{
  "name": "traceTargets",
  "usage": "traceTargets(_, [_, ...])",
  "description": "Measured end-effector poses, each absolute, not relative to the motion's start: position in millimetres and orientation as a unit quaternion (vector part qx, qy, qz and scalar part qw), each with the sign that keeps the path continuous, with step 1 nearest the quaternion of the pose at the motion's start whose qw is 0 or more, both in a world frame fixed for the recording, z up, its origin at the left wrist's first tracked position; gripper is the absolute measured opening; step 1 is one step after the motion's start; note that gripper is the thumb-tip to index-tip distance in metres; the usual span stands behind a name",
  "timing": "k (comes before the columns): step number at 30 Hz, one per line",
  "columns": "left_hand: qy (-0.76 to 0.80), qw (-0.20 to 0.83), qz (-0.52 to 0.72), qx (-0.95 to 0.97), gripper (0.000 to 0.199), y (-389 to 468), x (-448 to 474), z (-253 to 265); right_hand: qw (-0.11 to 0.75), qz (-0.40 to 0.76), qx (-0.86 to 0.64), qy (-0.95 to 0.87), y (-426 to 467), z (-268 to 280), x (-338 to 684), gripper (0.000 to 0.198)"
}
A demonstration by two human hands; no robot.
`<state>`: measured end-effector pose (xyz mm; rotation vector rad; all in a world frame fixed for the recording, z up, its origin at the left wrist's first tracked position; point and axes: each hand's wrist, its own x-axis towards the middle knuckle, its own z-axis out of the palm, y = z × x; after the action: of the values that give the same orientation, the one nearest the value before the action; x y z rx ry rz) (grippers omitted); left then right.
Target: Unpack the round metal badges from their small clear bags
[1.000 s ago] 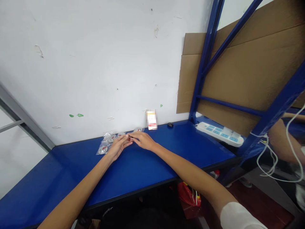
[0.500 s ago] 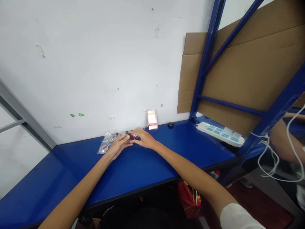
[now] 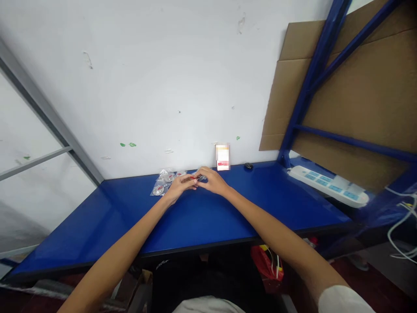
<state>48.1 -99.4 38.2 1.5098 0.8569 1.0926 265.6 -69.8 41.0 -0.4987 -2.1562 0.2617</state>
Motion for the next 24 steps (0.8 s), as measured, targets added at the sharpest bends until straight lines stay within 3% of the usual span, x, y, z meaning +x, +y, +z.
traceTargets(16, [0.355,0.531,0.431,0.638,0.043,-98.5,40.6,40.7,0.46,0.086,-0.197,-0.861,-70.2,41.0,261.9,0.009])
traceTargets(24, [0.354,0.487,0.408,0.687,0.034,-103.1,43.3,50.4,0.455,0.084,-0.194,-0.865,-76.0,43.1,260.0,0.012])
